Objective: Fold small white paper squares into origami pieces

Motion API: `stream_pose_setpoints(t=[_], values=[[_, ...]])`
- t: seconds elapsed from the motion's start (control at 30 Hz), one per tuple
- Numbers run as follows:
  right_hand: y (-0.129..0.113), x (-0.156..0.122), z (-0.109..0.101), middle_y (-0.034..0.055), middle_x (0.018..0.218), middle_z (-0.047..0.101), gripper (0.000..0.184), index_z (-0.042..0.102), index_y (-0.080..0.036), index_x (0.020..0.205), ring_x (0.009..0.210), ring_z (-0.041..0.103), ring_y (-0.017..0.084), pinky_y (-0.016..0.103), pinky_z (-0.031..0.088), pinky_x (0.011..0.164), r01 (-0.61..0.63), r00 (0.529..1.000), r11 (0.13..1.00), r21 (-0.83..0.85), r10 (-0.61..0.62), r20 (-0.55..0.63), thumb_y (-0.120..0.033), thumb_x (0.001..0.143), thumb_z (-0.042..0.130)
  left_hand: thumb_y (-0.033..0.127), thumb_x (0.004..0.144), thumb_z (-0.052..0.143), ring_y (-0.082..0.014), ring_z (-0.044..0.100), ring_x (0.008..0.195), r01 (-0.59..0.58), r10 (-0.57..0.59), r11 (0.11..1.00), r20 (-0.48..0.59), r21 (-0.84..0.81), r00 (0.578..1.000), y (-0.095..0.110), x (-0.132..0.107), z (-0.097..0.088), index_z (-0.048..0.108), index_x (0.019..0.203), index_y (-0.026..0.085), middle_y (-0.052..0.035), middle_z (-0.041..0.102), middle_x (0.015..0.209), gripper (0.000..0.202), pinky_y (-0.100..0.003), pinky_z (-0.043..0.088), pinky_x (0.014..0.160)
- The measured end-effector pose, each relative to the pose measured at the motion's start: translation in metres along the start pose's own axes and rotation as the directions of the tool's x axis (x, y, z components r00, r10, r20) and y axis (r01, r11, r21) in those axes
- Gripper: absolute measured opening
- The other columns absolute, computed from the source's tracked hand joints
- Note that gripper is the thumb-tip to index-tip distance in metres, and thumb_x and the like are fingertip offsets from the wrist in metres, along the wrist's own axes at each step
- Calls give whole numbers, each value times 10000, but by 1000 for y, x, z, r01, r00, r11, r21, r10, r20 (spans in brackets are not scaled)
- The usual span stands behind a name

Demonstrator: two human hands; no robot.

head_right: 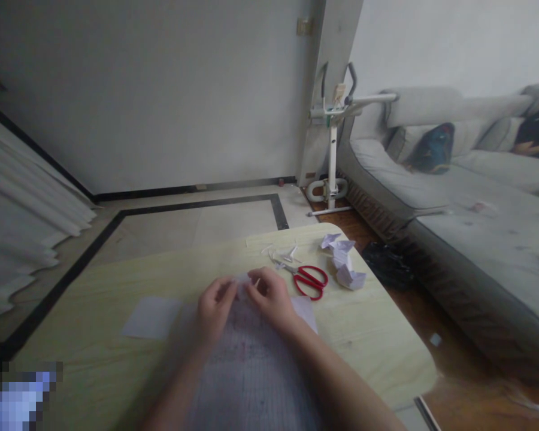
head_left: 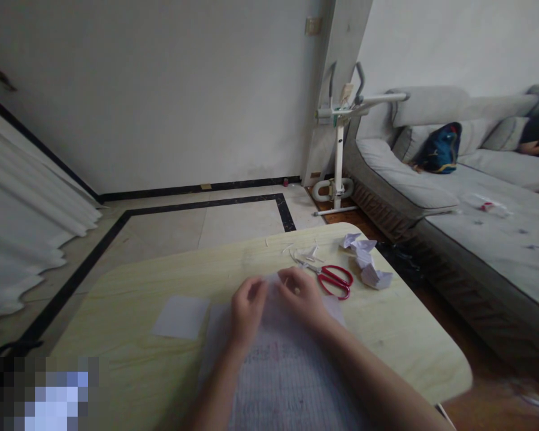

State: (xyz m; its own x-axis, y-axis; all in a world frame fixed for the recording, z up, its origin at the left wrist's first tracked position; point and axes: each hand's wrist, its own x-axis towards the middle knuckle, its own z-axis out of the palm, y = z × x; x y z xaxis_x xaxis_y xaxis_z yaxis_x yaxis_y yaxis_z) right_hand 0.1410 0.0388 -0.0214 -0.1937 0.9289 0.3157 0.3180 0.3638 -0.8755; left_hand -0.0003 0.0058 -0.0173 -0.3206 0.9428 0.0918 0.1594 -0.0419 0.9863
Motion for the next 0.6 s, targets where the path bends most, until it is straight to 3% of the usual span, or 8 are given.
stream_pose_setpoints(t=[0.2, 0.37, 0.6], values=[[2, 0, 2, 2, 692, 581, 138, 652, -179, 925, 552, 474, 114, 231, 396, 525, -4, 999, 1000, -4, 4, -46, -188, 794, 610, 349, 820, 580, -159, 636, 679, -33, 32, 998, 32, 48, 999, 5, -4, 0, 651, 822, 141, -32, 678, 721, 220, -220, 493, 627], [4, -3, 3, 23, 792, 598, 355, 627, -204, 1164, 583, 489, 115, 238, 431, 557, 128, 992, 991, -28, -128, 23, -160, 813, 597, 365, 824, 558, -150, 614, 610, -60, 64, 992, -27, 114, 998, 0, -3, -1, 652, 796, 132, -21, 653, 645, 252, -215, 482, 578], [8, -5, 5, 87, 1028, 615, 428, 592, -230, 1246, 721, 565, 154, 286, 492, 652, 214, 977, 973, -90, -211, 41, -148, 826, 585, 406, 844, 522, -170, 635, 615, -36, 42, 983, -33, 183, 999, -7, 0, -3, 689, 864, 118, -43, 681, 664, 334, -229, 491, 574]])
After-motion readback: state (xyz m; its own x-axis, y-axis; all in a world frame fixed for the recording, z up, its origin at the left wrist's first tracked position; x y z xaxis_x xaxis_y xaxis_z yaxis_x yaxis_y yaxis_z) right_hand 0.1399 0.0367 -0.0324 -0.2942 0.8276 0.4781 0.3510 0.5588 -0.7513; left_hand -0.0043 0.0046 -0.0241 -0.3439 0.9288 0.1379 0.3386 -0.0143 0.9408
